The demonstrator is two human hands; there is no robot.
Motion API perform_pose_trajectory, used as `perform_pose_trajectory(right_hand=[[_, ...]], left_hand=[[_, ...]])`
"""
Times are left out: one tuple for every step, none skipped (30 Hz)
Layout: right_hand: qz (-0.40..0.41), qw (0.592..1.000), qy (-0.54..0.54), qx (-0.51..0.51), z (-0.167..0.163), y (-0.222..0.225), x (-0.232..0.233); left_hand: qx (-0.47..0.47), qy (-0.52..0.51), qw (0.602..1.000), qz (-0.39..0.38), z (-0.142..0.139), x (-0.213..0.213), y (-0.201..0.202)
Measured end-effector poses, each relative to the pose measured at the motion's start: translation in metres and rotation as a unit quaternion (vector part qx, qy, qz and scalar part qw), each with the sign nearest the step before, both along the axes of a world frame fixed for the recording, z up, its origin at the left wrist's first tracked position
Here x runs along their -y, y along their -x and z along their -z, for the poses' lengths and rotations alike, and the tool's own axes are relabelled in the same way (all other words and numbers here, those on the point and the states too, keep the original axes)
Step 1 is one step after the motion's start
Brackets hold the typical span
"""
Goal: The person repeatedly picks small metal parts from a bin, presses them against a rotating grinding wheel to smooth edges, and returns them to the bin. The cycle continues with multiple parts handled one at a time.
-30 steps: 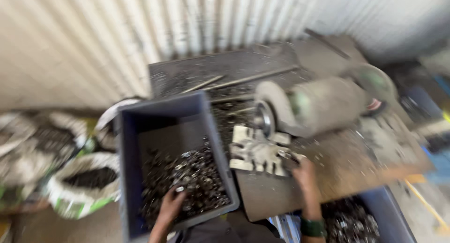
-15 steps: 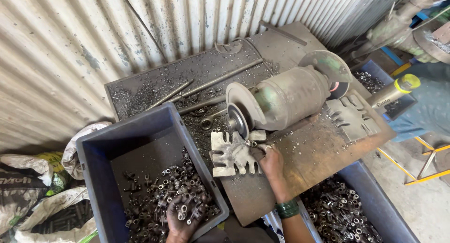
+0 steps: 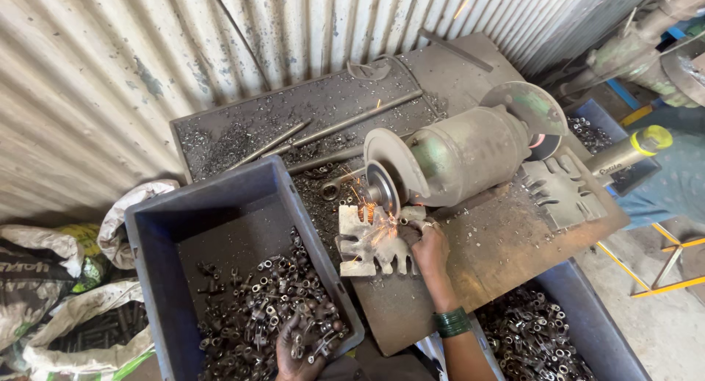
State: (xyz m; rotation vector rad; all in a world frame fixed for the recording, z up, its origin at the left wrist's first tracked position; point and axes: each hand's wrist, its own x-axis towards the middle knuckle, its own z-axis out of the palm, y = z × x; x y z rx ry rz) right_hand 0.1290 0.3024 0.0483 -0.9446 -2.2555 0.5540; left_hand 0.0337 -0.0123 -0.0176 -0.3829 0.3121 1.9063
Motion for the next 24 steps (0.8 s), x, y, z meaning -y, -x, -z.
perform_pose_trajectory(right_hand=[[0.014,1.000,0.013,0.024,-0.002,0.000,0.001],[0.028,0.998,0.024,0.046,-0.004,0.001,0.001],[0.043,0.996,0.035,0.067,-0.005,0.001,0.001],[0.036,0.998,0.026,0.051,-0.006,0.001,0.002],[0.030,0.999,0.017,0.034,-0.005,0.002,0.003],[0.024,1.000,0.007,0.019,-0.004,0.002,0.004],[0.017,1.000,-0.003,0.001,-0.001,0.002,0.004],[0.010,1.000,-0.014,-0.016,0.004,0.002,0.004],[0.002,0.999,-0.024,-0.032,0.009,0.000,0.002],[-0.004,1.000,-0.030,-0.001,0.014,-0.005,0.000],[-0.012,0.999,-0.036,0.030,0.020,-0.013,-0.004],[-0.020,0.997,-0.042,0.060,0.025,-0.021,-0.010],[-0.046,0.999,-0.012,0.024,0.030,-0.033,-0.016],[-0.082,0.994,0.053,-0.052,0.032,-0.052,-0.022],[-0.147,0.907,0.301,-0.256,0.033,-0.070,-0.028],[-0.189,0.719,0.493,-0.453,0.035,-0.087,-0.027],[-0.186,0.565,0.583,-0.553,0.034,-0.098,-0.026],[-0.193,0.567,0.599,-0.531,0.036,-0.100,-0.018],[-0.195,0.572,0.622,-0.498,0.037,-0.096,-0.006],[-0.206,0.581,0.641,-0.458,0.036,-0.086,0.009],[-0.207,0.636,0.644,-0.371,0.036,-0.069,0.029],[-0.209,0.682,0.641,-0.282,0.033,-0.052,0.050],[-0.211,0.722,0.630,-0.193,0.029,-0.032,0.071],[-0.270,0.775,0.559,-0.120,0.023,-0.016,0.091]], left_hand=[[0.007,0.007,1.000,0.013,0.000,0.001,0.000],[0.012,0.012,0.999,0.027,0.001,0.000,0.000],[0.016,0.017,0.999,0.042,0.001,0.000,0.001],[0.011,-0.011,0.999,0.031,0.002,-0.001,0.002],[0.006,-0.040,0.999,0.022,0.003,-0.002,0.003],[0.001,-0.069,0.998,0.013,0.004,-0.003,0.003],[0.001,-0.049,0.999,0.012,0.005,-0.003,0.003],[0.002,-0.028,1.000,0.010,0.006,-0.005,0.004],[0.004,-0.007,1.000,0.008,0.005,-0.006,0.004],[-0.003,-0.007,1.000,0.004,0.005,-0.006,0.004],[-0.011,-0.007,1.000,-0.001,0.003,-0.007,0.005],[-0.019,-0.006,1.000,-0.007,0.001,-0.007,0.005],[-0.015,0.014,1.000,0.001,-0.001,-0.006,0.006],[-0.011,0.034,0.999,0.006,-0.003,-0.007,0.006],[-0.006,0.057,0.998,0.008,-0.006,-0.007,0.006],[-0.005,0.056,0.998,0.006,-0.008,-0.007,0.006],[-0.002,0.058,0.998,0.005,-0.009,-0.007,0.005],[0.001,0.059,0.998,0.005,-0.009,-0.007,0.005],[-0.007,0.034,0.999,0.010,-0.007,-0.007,0.004],[-0.016,0.007,1.000,0.016,-0.005,-0.008,0.004],[-0.025,-0.019,0.999,0.025,-0.002,-0.008,0.003],[-0.018,-0.016,0.999,0.024,0.002,-0.008,0.002],[-0.012,-0.013,1.000,0.025,0.007,-0.008,0.002],[-0.007,-0.012,1.000,0.028,0.011,-0.009,0.002]])
